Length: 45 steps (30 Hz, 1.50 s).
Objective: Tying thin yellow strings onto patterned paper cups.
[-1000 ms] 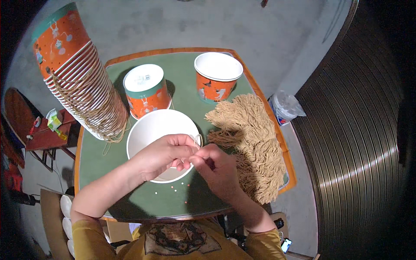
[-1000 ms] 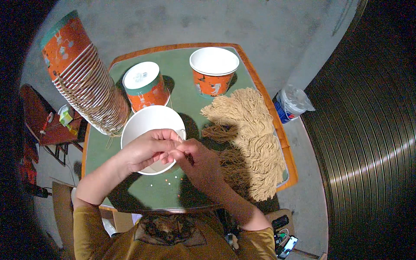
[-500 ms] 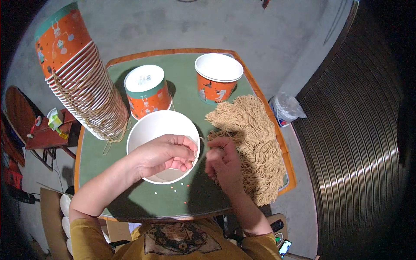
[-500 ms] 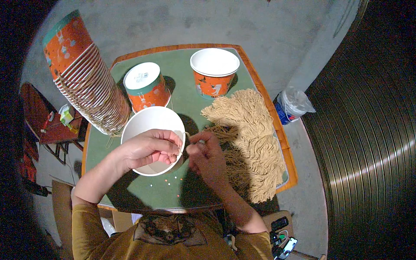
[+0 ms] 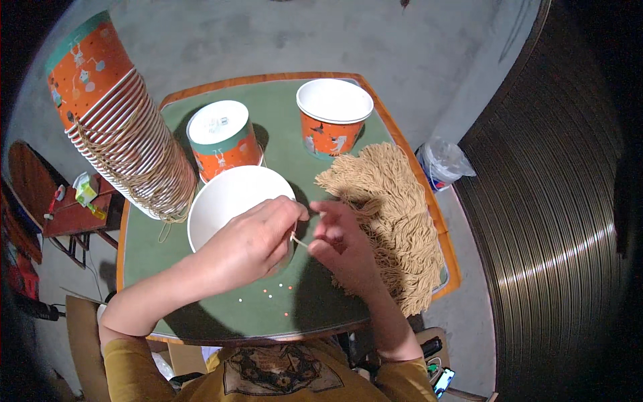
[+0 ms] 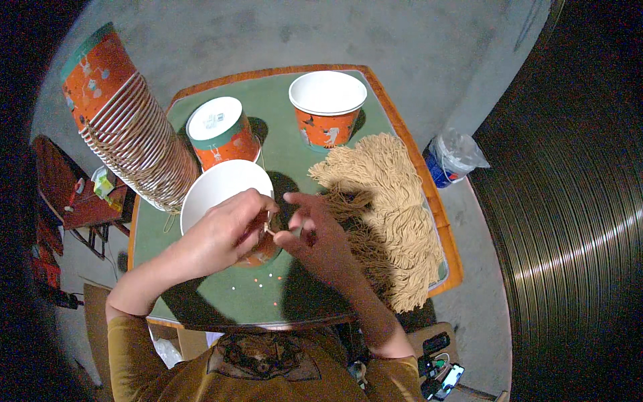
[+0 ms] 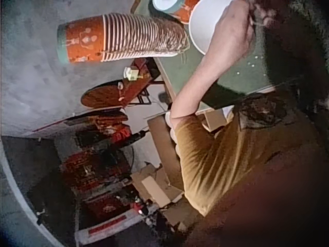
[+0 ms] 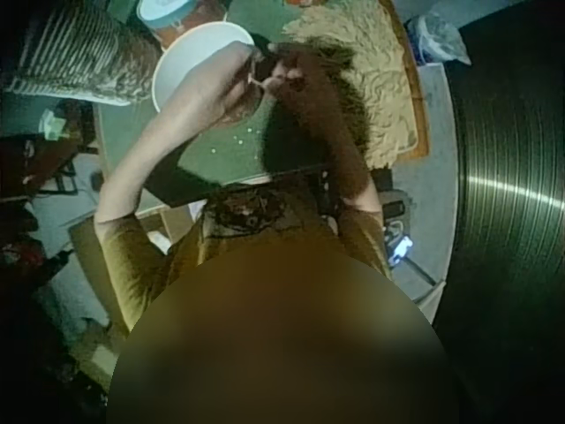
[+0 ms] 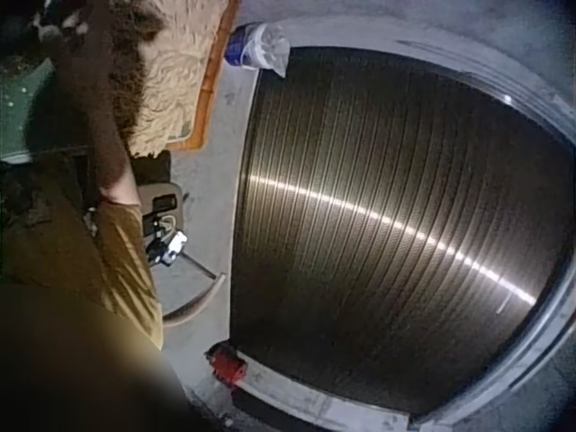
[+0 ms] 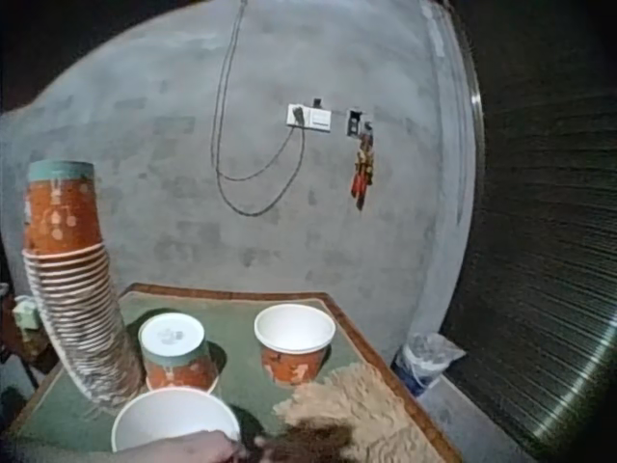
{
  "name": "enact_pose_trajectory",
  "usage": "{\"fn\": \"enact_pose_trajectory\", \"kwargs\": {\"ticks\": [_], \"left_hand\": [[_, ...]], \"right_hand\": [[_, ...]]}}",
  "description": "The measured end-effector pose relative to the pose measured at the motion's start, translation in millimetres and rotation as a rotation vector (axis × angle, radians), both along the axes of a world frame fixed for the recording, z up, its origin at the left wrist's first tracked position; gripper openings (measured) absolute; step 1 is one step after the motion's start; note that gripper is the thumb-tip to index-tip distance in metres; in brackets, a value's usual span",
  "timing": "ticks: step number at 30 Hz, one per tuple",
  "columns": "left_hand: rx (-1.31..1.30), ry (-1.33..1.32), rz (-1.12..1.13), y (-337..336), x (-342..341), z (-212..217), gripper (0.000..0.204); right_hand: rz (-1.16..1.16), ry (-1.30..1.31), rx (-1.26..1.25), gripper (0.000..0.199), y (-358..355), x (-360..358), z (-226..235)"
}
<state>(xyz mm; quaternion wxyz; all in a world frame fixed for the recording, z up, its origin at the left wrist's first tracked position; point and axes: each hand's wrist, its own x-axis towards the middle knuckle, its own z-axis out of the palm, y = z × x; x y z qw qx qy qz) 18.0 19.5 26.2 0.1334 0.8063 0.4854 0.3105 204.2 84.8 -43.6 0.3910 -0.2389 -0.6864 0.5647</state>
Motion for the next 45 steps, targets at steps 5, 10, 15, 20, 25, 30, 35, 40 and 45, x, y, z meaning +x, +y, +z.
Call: {"fn": "enact_pose_trajectory", "kwargs": {"ticks": [5,10,15,20,25,30,35,40,45], "left_hand": [[-0.071,-0.062,-0.020,-2,4,3,0.028],[-0.251,-0.190,0.007,-1,-2,4,0.034],[-0.207,-0.192,-0.016,-1,-1,0,0.036],[-0.175,-0.145,-0.045,1,-5,-5,0.036],[-0.356,-0.175,-0.036,2,-11,-11,0.030],[-0.610,-0.292,0.031,1,-10,-20,0.017],[-0.491,-0.221,0.063,0,-8,-18,0.012],[-0.227,-0.133,0.076,-6,-2,-9,0.010],[-0.127,-0.052,0.038,-6,0,-7,0.012]], "right_hand": [[-0.089,-0.184,0.322,0.031,-10,-5,0],[-0.157,-0.059,0.173,0.012,-18,-13,5],[-0.106,0.020,-0.012,0.009,-22,-18,5],[-0.206,-0.076,0.186,0.009,-23,-21,3],[-0.205,-0.090,0.218,0.010,-19,-20,-10],[-0.218,-0.038,0.252,0.012,-23,-20,-14],[-0.186,0.005,0.146,0.010,-24,-18,-18],[-0.196,-0.039,0.190,0.010,-27,-15,-7],[-0.254,-0.058,0.317,0.010,-26,-16,-10]]}}
